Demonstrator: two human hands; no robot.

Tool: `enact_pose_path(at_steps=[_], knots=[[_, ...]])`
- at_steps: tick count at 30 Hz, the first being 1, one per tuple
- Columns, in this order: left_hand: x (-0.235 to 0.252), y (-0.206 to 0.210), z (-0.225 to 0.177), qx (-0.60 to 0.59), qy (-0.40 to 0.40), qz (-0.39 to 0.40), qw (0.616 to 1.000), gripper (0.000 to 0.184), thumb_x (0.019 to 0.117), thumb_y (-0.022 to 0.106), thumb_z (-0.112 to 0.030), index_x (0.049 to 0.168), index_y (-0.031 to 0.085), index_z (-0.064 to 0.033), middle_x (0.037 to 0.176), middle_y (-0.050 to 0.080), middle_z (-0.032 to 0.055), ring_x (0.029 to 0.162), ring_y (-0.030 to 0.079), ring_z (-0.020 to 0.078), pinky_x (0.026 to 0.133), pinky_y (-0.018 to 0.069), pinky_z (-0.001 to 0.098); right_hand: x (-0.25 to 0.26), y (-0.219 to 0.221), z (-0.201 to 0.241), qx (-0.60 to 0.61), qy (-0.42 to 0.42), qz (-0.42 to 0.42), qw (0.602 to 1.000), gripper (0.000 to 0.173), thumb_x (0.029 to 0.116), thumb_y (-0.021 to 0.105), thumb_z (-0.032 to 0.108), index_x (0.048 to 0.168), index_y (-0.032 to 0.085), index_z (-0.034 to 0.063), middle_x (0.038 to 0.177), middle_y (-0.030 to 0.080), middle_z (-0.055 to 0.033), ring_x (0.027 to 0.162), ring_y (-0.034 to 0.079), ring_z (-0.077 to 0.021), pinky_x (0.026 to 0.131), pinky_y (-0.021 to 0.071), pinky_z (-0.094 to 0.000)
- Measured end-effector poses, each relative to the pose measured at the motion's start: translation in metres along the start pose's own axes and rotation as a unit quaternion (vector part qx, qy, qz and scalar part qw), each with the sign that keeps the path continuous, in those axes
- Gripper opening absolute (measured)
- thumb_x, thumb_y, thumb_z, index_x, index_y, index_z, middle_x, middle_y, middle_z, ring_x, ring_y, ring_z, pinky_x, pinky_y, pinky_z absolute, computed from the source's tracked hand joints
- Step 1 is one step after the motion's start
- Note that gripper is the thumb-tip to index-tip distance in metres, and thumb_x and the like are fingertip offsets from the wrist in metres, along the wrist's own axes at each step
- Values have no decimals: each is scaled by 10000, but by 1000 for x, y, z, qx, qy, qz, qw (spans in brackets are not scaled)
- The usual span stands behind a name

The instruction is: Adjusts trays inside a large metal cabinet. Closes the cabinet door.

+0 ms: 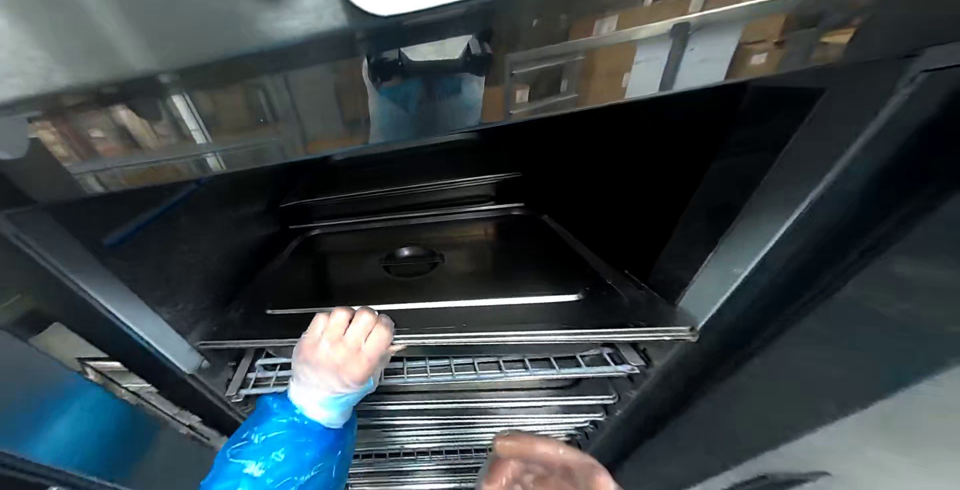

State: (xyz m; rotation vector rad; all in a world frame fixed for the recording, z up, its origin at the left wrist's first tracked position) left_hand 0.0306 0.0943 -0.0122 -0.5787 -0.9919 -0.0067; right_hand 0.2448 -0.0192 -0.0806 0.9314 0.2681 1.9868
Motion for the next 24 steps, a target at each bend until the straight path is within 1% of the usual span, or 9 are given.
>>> enact_pose_path(at_steps=[3, 5, 6, 7, 9, 11, 12, 17, 24], knots=[[0, -1, 2, -10, 2, 13, 1000, 318, 1000, 528, -386, 879, 677, -133, 830, 660, 64, 756, 636, 278, 613, 506, 396, -2, -8, 7, -86, -49, -24, 995, 580, 1058, 389, 550, 1367, 653, 136, 1169, 737, -122, 1051, 708, -243, 949, 567, -408], [1, -1, 1, -9, -3, 15, 1000, 294, 995, 541, -380, 898, 676, -137, 859, 653, 74, 767, 635, 286, 615, 505, 403, -3, -15, 17, -289, -142, -71, 944, 552, 1078, 363, 531, 1363, 659, 163, 1193, 740, -56, 1099, 694, -184, 990, 555, -378], [1, -2, 1, -9, -7, 13, 1000, 277, 990, 552, -371, 909, 677, -137, 871, 652, 82, 772, 632, 292, 616, 499, 410, -3, -19, 24, -427, -198, -105, 876, 498, 1084, 364, 504, 1359, 660, 212, 1249, 717, 10, 1174, 657, -137, 1039, 529, -357], [1, -3, 1, -12, -8, 10, 1000, 257, 980, 571, -355, 921, 682, -130, 881, 656, 93, 775, 633, 301, 618, 496, 418, 1, -25, 30, -560, -249, -145, 777, 446, 1073, 390, 480, 1353, 649, 250, 1318, 677, 47, 1264, 598, -122, 1094, 486, -365], [2, -4, 1, -18, -8, 11, 1000, 265, 978, 585, -363, 946, 690, -121, 901, 670, 110, 782, 642, 313, 627, 499, 426, 18, -37, 37, -733, -292, -193, 584, 463, 1010, 495, 522, 1341, 619, 224, 1446, 589, -22, 1426, 455, -244, 1190, 336, -510], [1, -4, 0, -27, -10, 35, 999, 277, 988, 578, -376, 981, 691, -124, 945, 671, 121, 824, 645, 325, 661, 501, 440, 35, -47, 36, -808, -291, -219, 463, 531, 939, 584, 555, 1351, 636, 223, 1451, 584, -63, 1437, 422, -301, 1173, 256, -561], [1, -4, 0, -31, -12, 51, 998, 273, 988, 579, -375, 991, 695, -128, 962, 672, 124, 844, 646, 329, 672, 502, 445, 40, -47, 35, -816, -297, -228, 441, 489, 934, 609, 535, 1320, 670, 242, 1396, 619, -49, 1408, 452, -290, 1167, 255, -564], [6, -6, -2, -44, -21, 87, 995, 291, 999, 585, -372, 1005, 709, -109, 990, 677, 150, 884, 654, 365, 693, 513, 474, 52, -48, 43, -807, -342, -238, 417, 289, 984, 616, 482, 1148, 745, 283, 1122, 707, -13, 1210, 582, -238, 1164, 224, -556], [9, -2, 2, -12, -5, 17, 1000, 311, 1002, 569, -373, 940, 688, -92, 907, 680, 156, 828, 662, 374, 644, 498, 470, 73, -68, 39, -796, -439, -256, 328, 433, 1002, 487, 614, 1018, 714, 246, 974, 662, -45, 1065, 586, -251, 1129, 241, -511]])
Point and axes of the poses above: each hand's wrist, its own x-axis towards the middle knuckle, its own y-axis out of the palm, z = x × y, the point moved 4 cm from there along x, towards the middle knuckle
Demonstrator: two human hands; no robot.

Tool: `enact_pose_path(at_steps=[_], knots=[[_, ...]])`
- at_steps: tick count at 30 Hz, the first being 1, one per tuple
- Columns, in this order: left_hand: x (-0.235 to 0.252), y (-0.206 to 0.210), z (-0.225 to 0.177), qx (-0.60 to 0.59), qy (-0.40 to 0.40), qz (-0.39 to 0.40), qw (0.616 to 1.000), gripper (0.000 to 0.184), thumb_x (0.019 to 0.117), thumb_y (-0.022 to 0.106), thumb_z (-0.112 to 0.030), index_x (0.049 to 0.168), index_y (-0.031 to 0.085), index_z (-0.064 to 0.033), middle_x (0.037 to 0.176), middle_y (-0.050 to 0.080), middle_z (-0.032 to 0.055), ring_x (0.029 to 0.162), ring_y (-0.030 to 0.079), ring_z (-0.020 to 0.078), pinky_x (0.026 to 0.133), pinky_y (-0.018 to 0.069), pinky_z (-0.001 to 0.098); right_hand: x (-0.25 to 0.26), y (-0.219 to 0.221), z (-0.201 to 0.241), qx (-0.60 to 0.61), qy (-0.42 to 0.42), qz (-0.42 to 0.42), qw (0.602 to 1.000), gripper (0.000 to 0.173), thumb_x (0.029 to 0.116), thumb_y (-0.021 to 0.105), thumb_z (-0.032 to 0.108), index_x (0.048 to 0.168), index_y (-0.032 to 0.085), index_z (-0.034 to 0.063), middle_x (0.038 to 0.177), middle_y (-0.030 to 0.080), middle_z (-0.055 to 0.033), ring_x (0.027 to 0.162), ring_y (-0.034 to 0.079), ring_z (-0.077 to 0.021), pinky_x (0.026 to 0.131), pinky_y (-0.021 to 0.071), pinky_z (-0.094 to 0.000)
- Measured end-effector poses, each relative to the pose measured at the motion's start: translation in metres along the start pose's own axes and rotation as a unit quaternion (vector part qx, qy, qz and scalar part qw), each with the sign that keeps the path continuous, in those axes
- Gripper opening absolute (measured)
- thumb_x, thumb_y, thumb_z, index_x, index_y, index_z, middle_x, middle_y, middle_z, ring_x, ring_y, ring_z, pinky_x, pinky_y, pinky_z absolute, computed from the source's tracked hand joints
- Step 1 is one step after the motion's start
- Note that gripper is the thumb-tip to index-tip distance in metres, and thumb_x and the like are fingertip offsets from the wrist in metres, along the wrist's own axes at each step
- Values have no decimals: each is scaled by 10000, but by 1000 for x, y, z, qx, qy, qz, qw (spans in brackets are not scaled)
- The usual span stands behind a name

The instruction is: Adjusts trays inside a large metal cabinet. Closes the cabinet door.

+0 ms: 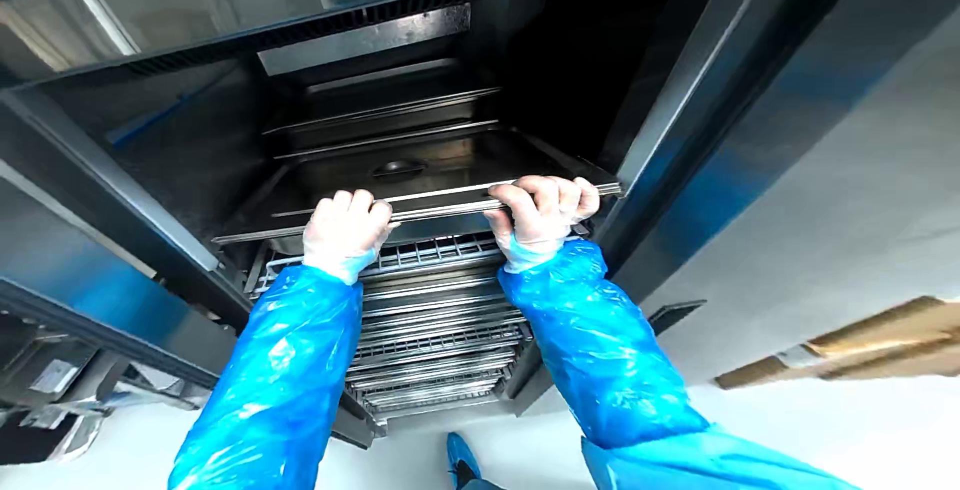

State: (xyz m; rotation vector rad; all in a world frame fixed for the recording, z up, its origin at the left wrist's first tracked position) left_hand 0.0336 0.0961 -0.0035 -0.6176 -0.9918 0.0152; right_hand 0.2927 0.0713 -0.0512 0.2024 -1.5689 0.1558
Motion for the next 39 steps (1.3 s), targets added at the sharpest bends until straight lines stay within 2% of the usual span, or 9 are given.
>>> enact_pose_path(at_steps=[6, 10, 13, 16, 22, 33, 35, 37, 39], knots=[[-3, -6, -6, -30, -50, 70, 996, 285, 985, 607, -361, 1038, 722, -106, 1019, 691, 159, 943, 665, 382, 731, 519, 507, 0, -4, 2, -9, 0, 13, 1000, 428, 1004, 490, 594, 1037, 714, 231, 1019, 683, -63, 1104, 595, -289, 1134, 264, -532], [-6, -5, -7, -34, -55, 51, 997, 284, 983, 614, -354, 1038, 734, -102, 1014, 706, 144, 953, 673, 378, 732, 532, 511, -13, -55, 28, 126, 184, 82, 971, 295, 996, 598, 290, 1155, 712, 70, 1254, 651, -169, 1287, 547, -323, 1145, 388, -503], [-6, -5, -6, -25, -48, 21, 998, 294, 977, 610, -365, 1010, 732, -100, 993, 705, 134, 918, 674, 360, 700, 527, 485, -55, -80, 38, 298, 556, 75, 772, 386, 1040, 478, 240, 1334, 507, -9, 1180, 595, -84, 945, 647, -107, 828, 573, -311], [-6, -5, -7, -34, -58, 36, 997, 287, 972, 627, -364, 1014, 733, -101, 1007, 703, 142, 943, 671, 374, 722, 530, 499, -83, -72, 35, 393, 754, 89, 519, 539, 1089, 396, 448, 1508, 330, 115, 1303, 577, -117, 972, 680, -229, 814, 583, -413], [-5, -6, -7, -31, -65, 41, 997, 302, 958, 656, -394, 1022, 743, -111, 1012, 709, 133, 949, 678, 354, 749, 540, 485, -77, -56, 54, 469, 783, 112, 392, 361, 1096, 421, 387, 1347, 475, 134, 1240, 691, -42, 970, 719, -141, 796, 584, -282], [-2, -7, -8, -74, -68, 94, 990, 308, 997, 621, -324, 1114, 712, -53, 1093, 691, 207, 1041, 647, 449, 819, 521, 597, -53, -41, 87, 485, 778, 74, 392, 388, 1066, 472, 258, 1433, 407, 149, 1191, 627, -83, 798, 656, -163, 660, 553, -315], [-4, -9, -8, -73, -64, 64, 993, 302, 991, 630, -317, 1102, 711, -47, 1069, 690, 211, 1015, 649, 456, 798, 516, 598, -51, -39, 82, 453, 742, 118, 479, 355, 1075, 461, 198, 1419, 439, 113, 1106, 646, -107, 735, 649, -174, 637, 555, -325], [-4, -9, -9, -65, -63, 58, 994, 313, 1000, 616, -336, 1108, 707, -56, 1064, 686, 198, 1010, 646, 442, 802, 512, 583, -55, -38, 69, 318, 606, 278, 674, 386, 1032, 555, 190, 1407, 555, 99, 956, 678, -103, 712, 648, -170, 654, 568, -354], [-4, -8, -9, -58, -58, 49, 995, 321, 1001, 607, -343, 1101, 704, -54, 1056, 686, 196, 1006, 648, 440, 792, 510, 576, -55, -38, 58, 142, 443, 473, 748, 436, 994, 593, 403, 1419, 591, 304, 815, 705, -56, 735, 682, -262, 673, 555, -529]])
Point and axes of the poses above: each hand's wrist, its own x-axis towards the middle knuckle, its own y-axis out of the palm, z = x × y, the point moved 4 cm from there along x, towards the middle knuckle
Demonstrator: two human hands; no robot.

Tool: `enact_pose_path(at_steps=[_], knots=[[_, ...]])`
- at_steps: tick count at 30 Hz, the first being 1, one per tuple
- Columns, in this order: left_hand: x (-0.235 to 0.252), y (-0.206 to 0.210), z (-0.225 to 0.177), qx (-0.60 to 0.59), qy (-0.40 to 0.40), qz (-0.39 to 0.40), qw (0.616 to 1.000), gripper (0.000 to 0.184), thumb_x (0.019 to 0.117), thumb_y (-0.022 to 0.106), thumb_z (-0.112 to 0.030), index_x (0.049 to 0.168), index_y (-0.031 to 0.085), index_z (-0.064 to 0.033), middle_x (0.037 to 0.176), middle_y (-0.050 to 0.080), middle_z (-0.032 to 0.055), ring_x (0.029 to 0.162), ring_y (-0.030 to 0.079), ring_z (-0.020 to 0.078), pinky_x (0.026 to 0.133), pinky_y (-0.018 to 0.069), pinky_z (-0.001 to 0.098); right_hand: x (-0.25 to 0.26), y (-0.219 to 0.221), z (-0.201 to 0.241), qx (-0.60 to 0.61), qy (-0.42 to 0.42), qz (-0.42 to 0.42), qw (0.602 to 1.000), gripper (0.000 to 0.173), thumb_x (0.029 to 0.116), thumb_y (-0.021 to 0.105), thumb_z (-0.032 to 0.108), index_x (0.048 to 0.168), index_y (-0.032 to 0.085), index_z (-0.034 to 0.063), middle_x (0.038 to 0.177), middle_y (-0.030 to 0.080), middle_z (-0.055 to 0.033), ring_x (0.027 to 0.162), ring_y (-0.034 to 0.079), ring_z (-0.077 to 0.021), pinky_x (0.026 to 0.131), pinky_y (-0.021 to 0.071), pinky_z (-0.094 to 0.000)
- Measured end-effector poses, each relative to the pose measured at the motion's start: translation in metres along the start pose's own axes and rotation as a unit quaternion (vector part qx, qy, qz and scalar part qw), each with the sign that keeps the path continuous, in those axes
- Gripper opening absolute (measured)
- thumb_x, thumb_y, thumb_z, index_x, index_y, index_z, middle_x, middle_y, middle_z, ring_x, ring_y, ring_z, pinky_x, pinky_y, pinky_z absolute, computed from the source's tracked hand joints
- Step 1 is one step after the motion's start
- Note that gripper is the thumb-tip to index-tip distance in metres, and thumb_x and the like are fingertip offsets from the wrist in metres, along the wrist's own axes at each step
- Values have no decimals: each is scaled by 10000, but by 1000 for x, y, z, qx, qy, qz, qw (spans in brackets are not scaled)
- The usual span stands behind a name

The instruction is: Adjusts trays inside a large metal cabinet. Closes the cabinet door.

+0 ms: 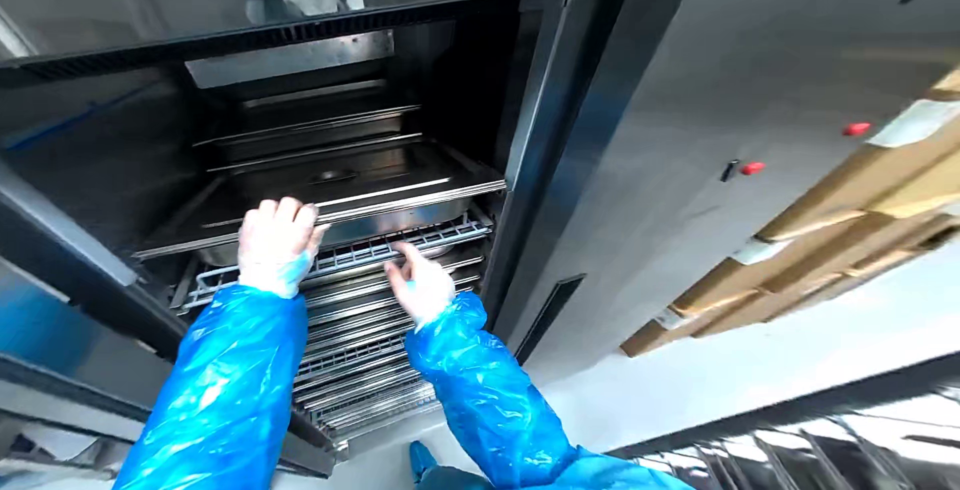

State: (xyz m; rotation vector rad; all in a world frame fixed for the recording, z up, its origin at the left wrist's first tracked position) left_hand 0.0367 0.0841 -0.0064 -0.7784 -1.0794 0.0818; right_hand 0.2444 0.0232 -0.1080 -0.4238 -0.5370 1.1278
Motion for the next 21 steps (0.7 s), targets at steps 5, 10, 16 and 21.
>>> enact_pose_path(at_steps=[5, 10, 16, 21], knots=[[-1, 2, 1, 3, 9, -23, 1000, 317, 999, 582, -336, 1081, 708, -57, 1039, 682, 207, 985, 648, 451, 765, 505, 581, 20, -9, 1, -145, -11, 112, 983, 464, 980, 604, 543, 1362, 546, 287, 817, 705, -85, 779, 705, -327, 686, 553, -566], [0, -2, 2, 5, 2, -1, 1000, 300, 989, 622, -333, 1082, 714, -63, 1043, 682, 209, 994, 648, 456, 781, 510, 584, 26, -10, 19, -200, 28, 135, 970, 447, 1006, 571, 543, 1306, 564, 212, 981, 736, -148, 955, 721, -382, 791, 557, -593], [-1, -8, -2, 5, -8, 29, 1000, 260, 971, 663, -342, 1068, 741, -114, 1044, 687, 155, 1001, 645, 402, 775, 521, 548, 12, -11, 16, -187, 13, 106, 977, 409, 1014, 580, 500, 1287, 579, 195, 922, 731, -138, 895, 722, -373, 760, 564, -588], [-1, -3, -2, 9, -27, 18, 999, 231, 926, 702, -360, 1037, 765, -167, 1016, 696, 126, 965, 665, 361, 754, 540, 522, 4, -18, 16, -147, -20, 128, 981, 367, 1044, 495, 450, 1307, 604, 218, 877, 710, -83, 865, 708, -302, 791, 555, -539]])
Point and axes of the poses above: each hand's wrist, its own x-axis towards the middle knuckle, its own y-axis out of the palm, z = x × y, the point moved 4 cm from there along x, towards the middle knuckle
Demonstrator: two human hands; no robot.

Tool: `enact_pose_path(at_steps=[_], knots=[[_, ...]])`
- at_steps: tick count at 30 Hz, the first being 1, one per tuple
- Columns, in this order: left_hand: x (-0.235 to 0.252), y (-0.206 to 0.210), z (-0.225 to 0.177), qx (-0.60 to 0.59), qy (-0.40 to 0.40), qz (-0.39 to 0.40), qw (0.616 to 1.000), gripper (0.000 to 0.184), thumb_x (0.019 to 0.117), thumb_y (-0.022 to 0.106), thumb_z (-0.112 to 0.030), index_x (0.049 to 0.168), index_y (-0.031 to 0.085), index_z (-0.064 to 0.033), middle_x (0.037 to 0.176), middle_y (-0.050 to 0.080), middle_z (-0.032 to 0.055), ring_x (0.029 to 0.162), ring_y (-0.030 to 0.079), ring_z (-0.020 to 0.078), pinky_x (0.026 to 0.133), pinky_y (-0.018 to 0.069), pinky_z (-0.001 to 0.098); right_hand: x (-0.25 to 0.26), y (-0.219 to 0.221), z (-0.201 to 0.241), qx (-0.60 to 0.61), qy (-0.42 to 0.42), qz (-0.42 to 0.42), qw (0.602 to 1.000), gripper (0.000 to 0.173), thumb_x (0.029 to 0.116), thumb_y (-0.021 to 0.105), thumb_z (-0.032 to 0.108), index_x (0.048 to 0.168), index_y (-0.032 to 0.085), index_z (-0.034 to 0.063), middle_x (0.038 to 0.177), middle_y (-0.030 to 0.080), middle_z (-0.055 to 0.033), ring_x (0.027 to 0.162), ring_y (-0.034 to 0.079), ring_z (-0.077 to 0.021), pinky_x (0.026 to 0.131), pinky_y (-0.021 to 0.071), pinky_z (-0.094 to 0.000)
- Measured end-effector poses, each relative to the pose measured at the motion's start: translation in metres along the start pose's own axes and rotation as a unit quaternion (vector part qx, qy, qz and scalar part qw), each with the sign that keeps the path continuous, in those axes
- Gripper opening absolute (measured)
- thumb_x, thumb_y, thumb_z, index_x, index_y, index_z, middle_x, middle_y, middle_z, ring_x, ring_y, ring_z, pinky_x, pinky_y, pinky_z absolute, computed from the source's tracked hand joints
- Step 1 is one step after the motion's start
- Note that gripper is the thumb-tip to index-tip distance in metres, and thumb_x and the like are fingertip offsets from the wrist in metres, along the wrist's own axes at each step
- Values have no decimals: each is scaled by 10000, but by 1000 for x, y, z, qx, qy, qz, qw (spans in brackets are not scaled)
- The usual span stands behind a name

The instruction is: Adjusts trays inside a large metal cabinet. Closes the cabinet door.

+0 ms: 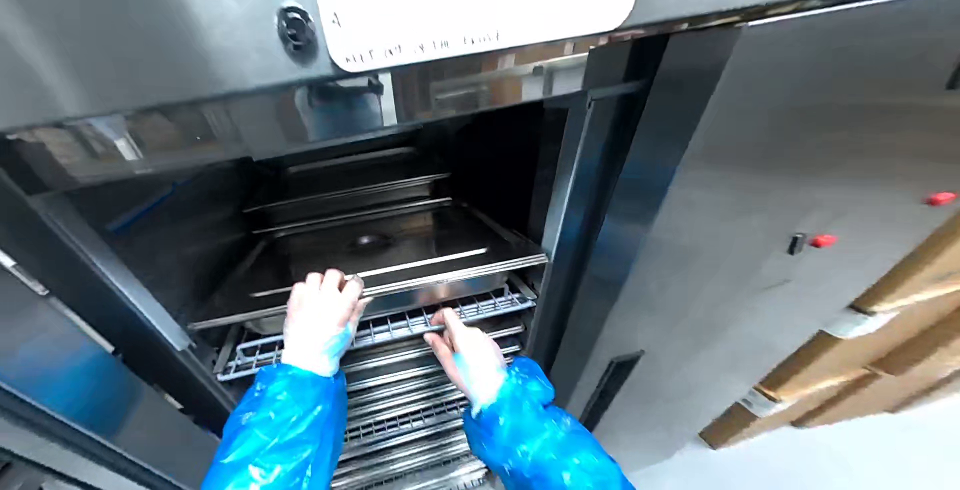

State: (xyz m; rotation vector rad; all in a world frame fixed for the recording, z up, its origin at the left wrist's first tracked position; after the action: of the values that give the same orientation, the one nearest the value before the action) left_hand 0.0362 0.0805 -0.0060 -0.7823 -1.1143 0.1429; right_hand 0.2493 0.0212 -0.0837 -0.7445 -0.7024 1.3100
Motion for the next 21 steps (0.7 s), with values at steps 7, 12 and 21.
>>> enact_pose_path(at_steps=[7, 12, 21], knots=[[-6, 11, 0, 2, 7, -58, 998, 285, 923, 669, -364, 999, 757, -104, 935, 696, 139, 883, 678, 364, 692, 546, 510, -6, -73, 0, -70, -282, -429, 855, 431, 846, 720, 510, 1144, 744, 199, 1177, 678, -84, 1171, 602, -319, 1041, 437, -570], [-11, 9, -7, 22, 30, -167, 985, 345, 988, 555, -344, 918, 742, -63, 813, 689, 108, 748, 669, 319, 633, 533, 455, 31, -80, -12, -154, -265, -402, 863, 580, 692, 796, 667, 989, 738, 173, 1056, 684, -93, 1055, 633, -335, 943, 452, -584], [-25, -12, -1, 57, 30, -201, 978, 428, 1006, 501, -423, 873, 756, -105, 780, 703, 61, 726, 660, 271, 656, 511, 407, 9, -68, 3, -91, -297, -554, 772, 564, 873, 575, 721, 814, 691, 173, 867, 665, -45, 899, 613, -245, 893, 396, -477]])
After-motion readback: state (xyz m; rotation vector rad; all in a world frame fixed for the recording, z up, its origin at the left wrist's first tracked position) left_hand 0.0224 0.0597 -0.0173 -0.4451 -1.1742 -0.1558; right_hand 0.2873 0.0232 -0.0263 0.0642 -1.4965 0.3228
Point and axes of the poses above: each hand's wrist, its own x-axis towards the middle knuckle, its own y-axis out of the palm, z = x × y, the point moved 4 cm from there along x, towards the middle knuckle
